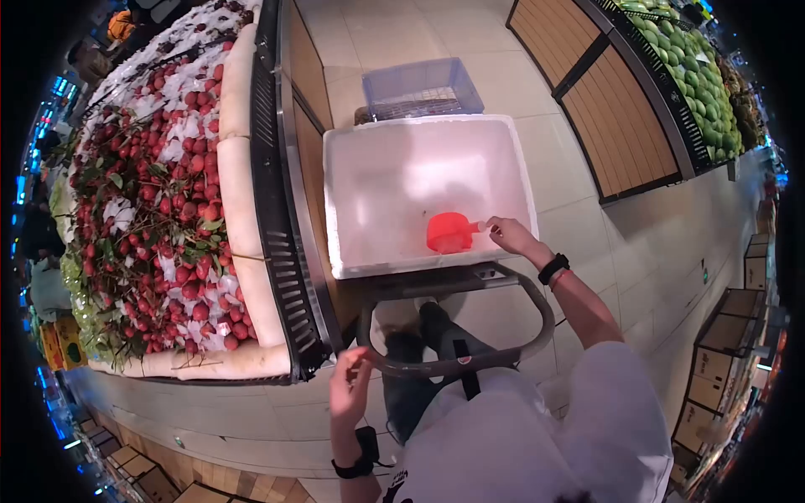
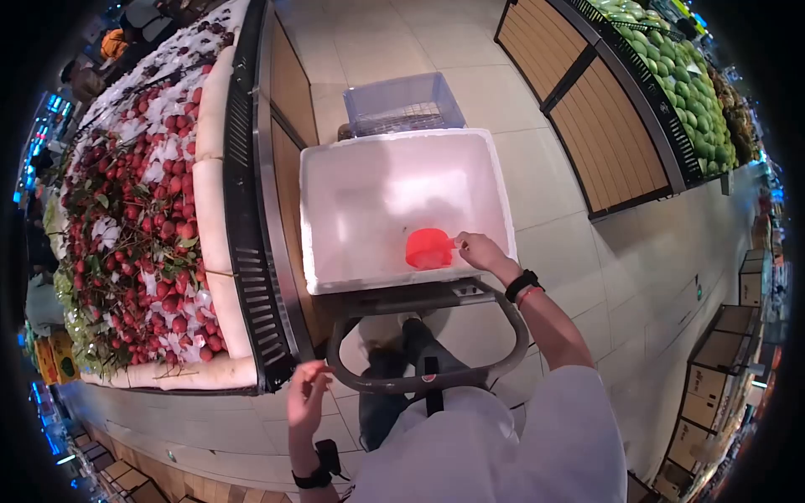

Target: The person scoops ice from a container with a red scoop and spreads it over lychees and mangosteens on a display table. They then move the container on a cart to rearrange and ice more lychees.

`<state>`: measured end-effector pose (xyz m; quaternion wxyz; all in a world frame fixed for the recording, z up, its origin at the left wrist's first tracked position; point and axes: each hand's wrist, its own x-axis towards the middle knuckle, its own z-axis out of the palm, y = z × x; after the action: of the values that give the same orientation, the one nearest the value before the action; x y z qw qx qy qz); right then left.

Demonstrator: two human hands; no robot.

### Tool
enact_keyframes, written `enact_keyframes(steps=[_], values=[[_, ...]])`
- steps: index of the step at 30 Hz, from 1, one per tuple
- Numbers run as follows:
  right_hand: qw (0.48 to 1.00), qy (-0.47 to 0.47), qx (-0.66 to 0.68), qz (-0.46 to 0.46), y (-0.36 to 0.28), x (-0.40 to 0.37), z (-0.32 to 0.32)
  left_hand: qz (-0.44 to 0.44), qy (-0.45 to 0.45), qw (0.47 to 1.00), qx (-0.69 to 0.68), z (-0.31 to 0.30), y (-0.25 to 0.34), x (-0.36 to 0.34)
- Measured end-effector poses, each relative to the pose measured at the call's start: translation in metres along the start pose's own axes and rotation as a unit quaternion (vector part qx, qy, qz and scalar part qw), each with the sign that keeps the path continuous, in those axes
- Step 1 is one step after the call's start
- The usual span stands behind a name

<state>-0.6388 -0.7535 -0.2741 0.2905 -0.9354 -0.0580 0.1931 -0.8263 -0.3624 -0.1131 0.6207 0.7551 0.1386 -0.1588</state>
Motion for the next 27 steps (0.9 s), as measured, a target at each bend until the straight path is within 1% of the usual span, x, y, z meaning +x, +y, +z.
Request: enact_keyframes(steps=[1, 2, 3, 5, 6, 7, 8, 9, 10, 11, 13, 15, 16, 17, 18, 19, 20, 21, 22, 23, 24, 25, 26, 27], values=[[1.000, -0.003, -0.019, -0.007, -0.011, 0.003, 0.002, 0.019, 0.005, 0.999, 0.034, -0.005, 0.006, 0.016], [0.998, 0.018, -0.060, 0.001, -0.021, 0.005, 0.001, 0.020, -0.025, 0.999, 0.006, -0.003, 0.009, 0.037], [0.998, 0.025, -0.058, 0.024, -0.036, 0.014, -0.001, 0.025, -0.069, 0.997, -0.019, -0.004, 0.008, 0.074], [0.981, 0.078, -0.176, -0.035, -0.055, 0.027, -0.005, 0.059, -0.072, 0.994, 0.062, 0.016, -0.012, 0.119], [0.981, 0.075, -0.178, -0.021, -0.056, 0.037, -0.005, 0.079, -0.103, 0.987, 0.091, 0.030, -0.019, 0.139], [0.974, 0.090, -0.205, -0.034, -0.056, 0.047, -0.006, 0.097, -0.129, 0.980, 0.116, 0.046, -0.025, 0.153], [0.966, 0.105, -0.231, -0.051, -0.052, 0.058, -0.007, 0.091, -0.135, 0.981, 0.109, 0.064, -0.030, 0.164], [0.966, 0.099, -0.235, -0.046, -0.046, 0.070, -0.008, 0.119, -0.170, 0.967, 0.146, 0.081, -0.034, 0.176], [0.959, 0.086, -0.266, -0.052, -0.039, 0.082, -0.007, 0.147, -0.205, 0.950, 0.185, 0.093, -0.035, 0.187], [0.951, 0.073, -0.296, -0.057, -0.030, 0.094, -0.007, 0.145, -0.212, 0.949, 0.184, 0.104, -0.037, 0.198], [0.949, 0.049, -0.309, -0.041, -0.003, 0.111, 0.004, 0.110, -0.240, 0.943, 0.201, 0.124, -0.041, 0.218], [0.943, 0.013, -0.331, -0.043, 0.026, 0.128, 0.015, 0.094, -0.242, 0.941, 0.216, 0.138, -0.056, 0.242], [0.953, -0.011, -0.302, -0.009, 0.038, 0.135, 0.019, 0.106, -0.224, 0.940, 0.233, 0.143, -0.072, 0.253], [0.953, -0.016, -0.301, -0.006, 0.050, 0.145, 0.022, 0.120, -0.205, 0.938, 0.252, 0.148, -0.088, 0.265], [0.986, 0.037, -0.153, 0.061, 0.061, 0.157, 0.024, 0.092, -0.216, 0.935, 0.267, 0.151, -0.096, 0.274], [0.988, 0.086, 0.001, 0.130, 0.071, 0.165, 0.029, 0.084, -0.219, 0.935, 0.266, 0.155, -0.106, 0.281], [0.988, 0.078, 0.003, 0.136, 0.083, 0.175, 0.032, 0.105, -0.219, 0.926, 0.288, 0.157, -0.116, 0.287], [0.912, 0.141, 0.328, 0.203, 0.086, 0.187, 0.026, 0.126, -0.219, 0.917, 0.309, 0.161, -0.125, 0.291], [0.725, 0.191, 0.612, 0.251, 0.094, 0.195, 0.024, 0.116, -0.224, 0.917, 0.309, 0.166, -0.131, 0.292], [0.723, 0.187, 0.613, 0.258, 0.102, 0.201, 0.023, 0.105, -0.231, 0.919, 0.303, 0.169, -0.136, 0.294], [0.601, 0.230, 0.737, 0.208, 0.110, 0.206, 0.022, 0.094, -0.237, 0.920, 0.297, 0.173, -0.138, 0.297], [0.458, 0.266, 0.835, 0.150, 0.117, 0.211, 0.022, 0.089, -0.239, 0.920, 0.298, 0.177, -0.139, 0.300], [0.457, 0.265, 0.835, 0.157, 0.123, 0.215, 0.027, 0.094, -0.241, 0.926, 0.275, 0.183, -0.141, 0.300], [0.536, 0.281, 0.778, 0.169, 0.121, 0.217, 0.032, 0.096, -0.244, 0.932, 0.252, 0.188, -0.139, 0.297]])
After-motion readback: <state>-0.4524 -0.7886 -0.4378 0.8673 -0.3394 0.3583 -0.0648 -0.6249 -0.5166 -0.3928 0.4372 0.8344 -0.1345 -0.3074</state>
